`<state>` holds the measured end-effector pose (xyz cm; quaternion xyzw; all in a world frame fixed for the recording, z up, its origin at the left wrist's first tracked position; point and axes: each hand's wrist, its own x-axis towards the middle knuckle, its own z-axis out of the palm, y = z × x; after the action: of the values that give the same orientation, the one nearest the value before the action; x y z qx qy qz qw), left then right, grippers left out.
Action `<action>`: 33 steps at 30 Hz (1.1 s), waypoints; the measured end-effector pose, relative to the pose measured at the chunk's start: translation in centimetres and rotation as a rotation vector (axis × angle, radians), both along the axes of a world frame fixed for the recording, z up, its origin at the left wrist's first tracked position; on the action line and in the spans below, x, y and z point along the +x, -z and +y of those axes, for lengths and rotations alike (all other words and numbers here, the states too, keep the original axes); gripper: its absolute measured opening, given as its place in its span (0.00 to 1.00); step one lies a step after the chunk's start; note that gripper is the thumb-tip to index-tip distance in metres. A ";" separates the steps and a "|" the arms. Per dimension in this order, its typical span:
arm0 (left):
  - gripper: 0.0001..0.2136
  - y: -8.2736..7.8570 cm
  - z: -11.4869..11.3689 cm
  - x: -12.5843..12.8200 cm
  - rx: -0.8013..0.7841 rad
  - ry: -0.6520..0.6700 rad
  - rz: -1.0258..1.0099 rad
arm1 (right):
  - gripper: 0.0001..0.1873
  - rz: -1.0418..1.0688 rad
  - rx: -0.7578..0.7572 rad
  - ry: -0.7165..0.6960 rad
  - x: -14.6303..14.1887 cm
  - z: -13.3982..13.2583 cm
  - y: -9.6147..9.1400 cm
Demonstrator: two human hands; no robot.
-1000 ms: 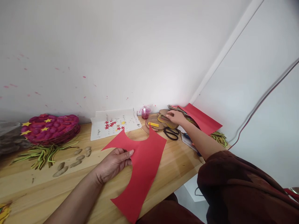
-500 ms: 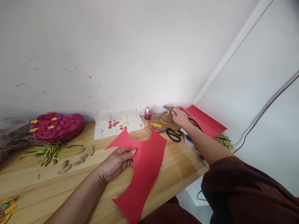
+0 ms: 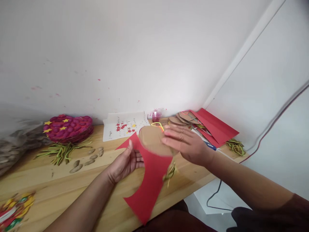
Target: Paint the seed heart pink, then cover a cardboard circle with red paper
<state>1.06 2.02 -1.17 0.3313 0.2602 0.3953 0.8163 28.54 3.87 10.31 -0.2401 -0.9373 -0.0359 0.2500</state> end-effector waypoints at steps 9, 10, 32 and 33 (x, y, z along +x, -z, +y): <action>0.24 -0.9 -0.3 -0.3 -0.015 -0.093 -0.095 | 0.28 0.068 0.014 0.070 -4.1 -1.7 6.4; 0.23 -0.8 -0.2 -0.3 -0.022 -0.117 -0.093 | 0.29 0.152 0.010 0.133 -4.2 -1.8 6.8; 0.23 -0.4 -0.3 0.3 0.058 -0.207 0.033 | 0.20 0.969 -1.318 0.374 -7.2 -4.0 8.4; 0.21 -0.5 -0.3 0.3 0.059 -0.229 0.052 | 0.20 0.971 -1.333 0.372 -7.2 -4.0 8.4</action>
<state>1.36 1.75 -0.71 0.3335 0.3057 0.4848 0.7485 21.33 -0.14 1.87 -0.4767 -0.4961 0.5911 0.4211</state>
